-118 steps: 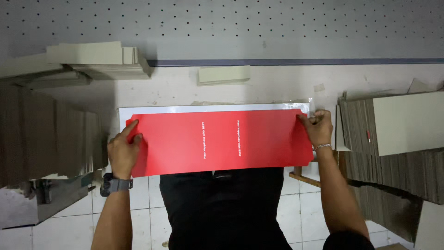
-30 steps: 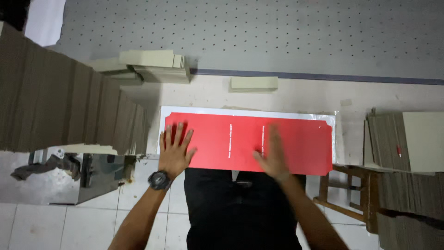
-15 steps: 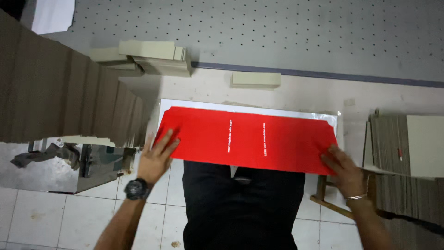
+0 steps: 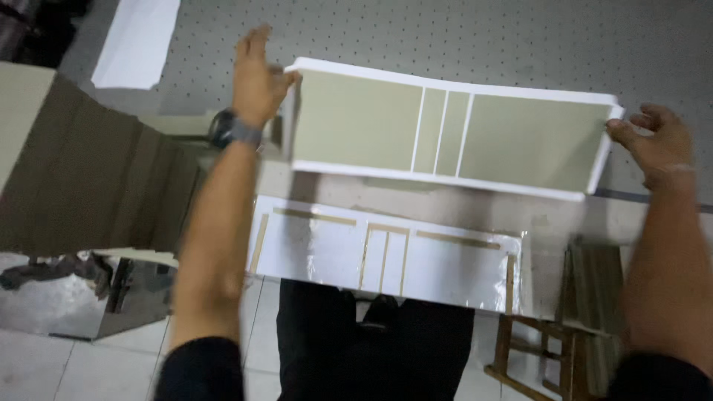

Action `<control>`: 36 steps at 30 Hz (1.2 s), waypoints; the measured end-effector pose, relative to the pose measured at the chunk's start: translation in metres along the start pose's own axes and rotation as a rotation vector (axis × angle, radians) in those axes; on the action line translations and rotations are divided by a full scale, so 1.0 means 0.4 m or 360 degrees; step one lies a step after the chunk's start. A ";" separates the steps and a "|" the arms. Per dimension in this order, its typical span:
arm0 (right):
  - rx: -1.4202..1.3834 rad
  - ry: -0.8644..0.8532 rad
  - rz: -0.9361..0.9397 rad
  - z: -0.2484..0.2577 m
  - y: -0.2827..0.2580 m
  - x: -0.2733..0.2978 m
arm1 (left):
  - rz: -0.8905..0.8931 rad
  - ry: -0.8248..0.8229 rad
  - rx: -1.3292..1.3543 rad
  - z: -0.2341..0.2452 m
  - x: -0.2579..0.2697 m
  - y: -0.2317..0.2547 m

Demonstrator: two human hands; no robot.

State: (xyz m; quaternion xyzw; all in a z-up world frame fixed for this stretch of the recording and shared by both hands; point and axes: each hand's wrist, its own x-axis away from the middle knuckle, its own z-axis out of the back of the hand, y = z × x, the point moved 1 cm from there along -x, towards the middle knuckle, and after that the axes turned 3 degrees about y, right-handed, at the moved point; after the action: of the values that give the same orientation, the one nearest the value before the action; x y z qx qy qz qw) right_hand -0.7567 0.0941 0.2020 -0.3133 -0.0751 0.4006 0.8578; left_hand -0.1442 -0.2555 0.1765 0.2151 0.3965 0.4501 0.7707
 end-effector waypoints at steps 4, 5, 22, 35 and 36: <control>0.0687 0.0013 -0.0401 -0.296 0.205 -0.141 | 0.0552 0.0203 -0.0647 -0.126 -0.047 0.012; 0.0509 0.0047 -0.0195 -0.378 0.139 -0.088 | 0.0384 0.0160 -0.0746 -0.125 -0.011 0.072; 0.0804 -0.0392 0.0971 -0.649 -0.216 0.334 | 0.0000 -0.0602 -0.0394 -0.519 0.375 0.031; -0.0053 0.0037 -0.0171 -0.450 -0.079 0.867 | -0.0543 -0.0646 -0.0711 -0.572 0.456 0.066; -0.0112 0.0048 -0.0156 -0.447 -0.109 0.895 | -0.0555 -0.0587 -0.0704 -0.551 0.467 0.078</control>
State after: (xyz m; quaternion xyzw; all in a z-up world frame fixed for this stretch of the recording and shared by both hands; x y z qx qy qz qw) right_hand -0.4219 0.2507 0.0427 -0.3451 -0.0914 0.3505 0.8659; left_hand -0.2856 -0.0840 -0.0109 0.0493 0.1740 0.3401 0.9228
